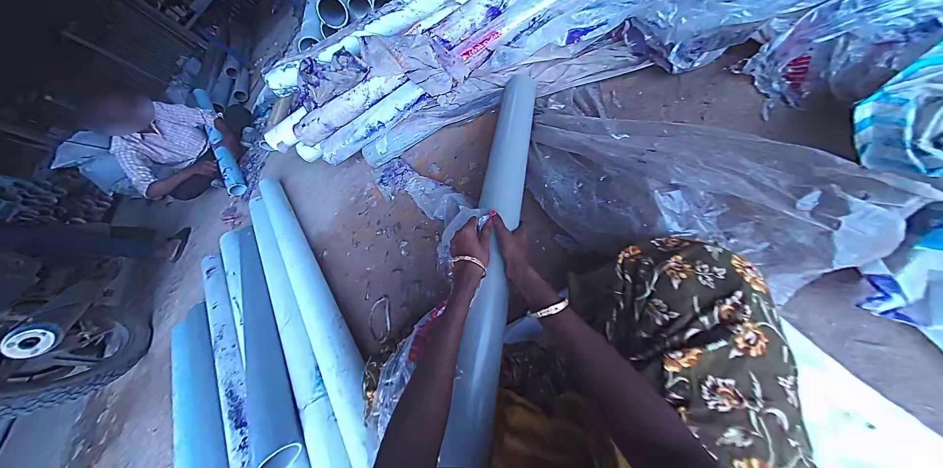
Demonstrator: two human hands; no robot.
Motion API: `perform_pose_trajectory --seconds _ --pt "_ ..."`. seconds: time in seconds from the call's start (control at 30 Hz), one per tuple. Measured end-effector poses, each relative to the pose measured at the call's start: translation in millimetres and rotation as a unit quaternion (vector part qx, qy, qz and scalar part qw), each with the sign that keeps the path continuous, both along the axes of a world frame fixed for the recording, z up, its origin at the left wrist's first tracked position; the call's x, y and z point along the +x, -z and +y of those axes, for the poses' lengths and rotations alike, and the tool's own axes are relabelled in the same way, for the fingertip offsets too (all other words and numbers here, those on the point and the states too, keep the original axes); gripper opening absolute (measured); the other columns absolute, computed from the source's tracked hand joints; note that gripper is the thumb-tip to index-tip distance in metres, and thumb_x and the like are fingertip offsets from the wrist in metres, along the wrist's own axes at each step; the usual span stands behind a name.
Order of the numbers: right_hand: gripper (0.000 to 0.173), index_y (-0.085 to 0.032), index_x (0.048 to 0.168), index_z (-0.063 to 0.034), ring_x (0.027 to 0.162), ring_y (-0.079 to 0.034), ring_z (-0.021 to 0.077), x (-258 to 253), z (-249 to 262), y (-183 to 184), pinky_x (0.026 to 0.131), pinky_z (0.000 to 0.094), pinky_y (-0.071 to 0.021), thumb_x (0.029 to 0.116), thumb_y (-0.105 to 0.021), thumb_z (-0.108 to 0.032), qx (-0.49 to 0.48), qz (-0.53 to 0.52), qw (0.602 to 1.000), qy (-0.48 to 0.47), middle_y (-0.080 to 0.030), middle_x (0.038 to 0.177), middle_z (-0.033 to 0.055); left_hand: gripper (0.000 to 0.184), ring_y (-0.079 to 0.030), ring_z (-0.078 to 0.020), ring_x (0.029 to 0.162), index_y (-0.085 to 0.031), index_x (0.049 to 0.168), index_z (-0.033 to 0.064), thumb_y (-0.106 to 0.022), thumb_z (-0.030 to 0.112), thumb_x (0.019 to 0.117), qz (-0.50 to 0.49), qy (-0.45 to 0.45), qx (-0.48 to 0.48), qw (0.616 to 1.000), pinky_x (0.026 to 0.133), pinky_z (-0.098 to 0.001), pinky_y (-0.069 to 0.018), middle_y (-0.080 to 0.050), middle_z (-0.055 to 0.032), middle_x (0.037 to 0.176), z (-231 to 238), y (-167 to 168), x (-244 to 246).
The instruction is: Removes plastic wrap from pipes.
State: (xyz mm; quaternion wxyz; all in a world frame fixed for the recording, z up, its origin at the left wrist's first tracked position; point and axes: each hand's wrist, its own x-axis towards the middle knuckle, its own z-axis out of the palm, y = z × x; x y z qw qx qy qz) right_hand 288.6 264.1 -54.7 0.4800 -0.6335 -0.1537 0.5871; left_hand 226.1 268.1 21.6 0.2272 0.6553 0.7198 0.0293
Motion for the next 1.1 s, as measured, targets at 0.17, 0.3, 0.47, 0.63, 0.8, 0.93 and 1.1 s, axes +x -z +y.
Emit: perform_pose_trajectory --seconds 0.17,0.3,0.47,0.63,0.8,0.93,1.1 --pt "0.072 -0.045 0.143 0.0077 0.112 -0.063 0.0324 -4.4 -0.5 4.9 0.098 0.0482 -0.0486 0.0993 -0.066 -0.046 0.004 -0.005 1.0 0.01 -0.061 0.125 0.0281 0.029 -0.059 -0.0232 0.092 -0.066 0.1 -0.0146 -0.052 0.009 0.1071 -0.282 -0.121 0.122 0.944 0.091 -0.04 -0.0462 -0.066 -0.0218 0.095 -1.2 29.6 -24.8" --pt "0.059 -0.053 0.134 0.0069 0.101 -0.065 0.0255 2.3 -5.1 7.7 0.091 0.0425 -0.0519 0.1037 -0.059 -0.044 0.015 0.008 1.0 0.024 -0.065 0.115 0.0238 0.031 -0.055 -0.0162 0.101 -0.055 0.126 -0.0138 -0.044 0.011 0.1103 -0.54 -0.324 0.124 0.766 0.091 -0.0317 -0.0453 -0.06 -0.0205 0.119 -11.8 23.6 -20.8" --pt "0.052 -0.056 0.132 0.0052 0.097 -0.066 0.0187 6.1 -11.2 17.6 0.088 0.036 -0.0534 0.1083 -0.049 -0.04 0.034 0.036 0.997 0.056 -0.065 0.113 0.0195 0.03 -0.061 -0.0104 0.083 -0.053 0.121 0.0042 -0.031 0.024 0.1129 -0.72 -0.419 0.122 0.539 0.073 -0.0267 -0.0535 -0.059 -0.0056 0.095 -18.8 24.6 -13.7" --pt "0.049 -0.057 0.129 0.0053 0.094 -0.066 0.0181 8.4 -10.2 36.9 0.086 0.0352 -0.0542 0.1083 -0.05 -0.039 0.06 0.04 0.994 0.083 -0.066 0.11 0.019 0.03 -0.066 -0.0086 0.07 -0.056 0.101 0.0095 -0.032 0.024 0.1114 -0.795 -0.389 0.136 0.445 0.062 -0.0242 -0.0567 -0.064 -0.0019 0.078 -24.7 19.0 -2.0" --pt "0.079 -0.03 0.154 0.0034 0.125 -0.056 0.036 11.9 -19.6 -0.6 0.104 0.0493 -0.0449 0.096 -0.073 -0.027 0.056 -0.032 0.998 -0.011 -0.052 0.141 0.0318 0.021 -0.055 -0.0041 0.066 -0.06 0.091 -0.0038 -0.048 0.004 0.1063 -0.524 -0.221 0.129 0.812 0.066 -0.021 -0.0483 -0.057 -0.0015 0.073 -18.2 -16.1 -38.7" --pt "0.108 -0.006 0.162 -0.0012 0.128 -0.056 0.0388 -19.5 -37.3 -15.0 0.107 0.0519 -0.0437 0.0891 -0.081 -0.028 0.034 -0.081 0.993 -0.082 -0.052 0.142 0.0321 0.053 -0.035 -0.0122 0.052 -0.049 0.069 0.0045 -0.055 0.041 0.1067 -0.192 -0.169 0.103 0.961 0.056 -0.032 -0.036 -0.037 -0.0004 0.059 -6.9 -38.7 -79.8" --pt "0.105 -0.014 0.162 -0.0049 0.123 -0.06 0.0383 -35.8 -40.6 -12.1 0.103 0.0553 -0.0466 0.0881 -0.081 -0.039 0.01 -0.114 0.991 -0.077 -0.059 0.136 0.0283 0.055 -0.069 -0.0385 0.084 -0.052 0.149 0.0062 -0.06 0.038 0.1044 -0.084 -0.206 0.182 0.958 0.085 -0.059 -0.052 -0.072 -0.0245 0.097 -16.6 -73.3 -93.2"
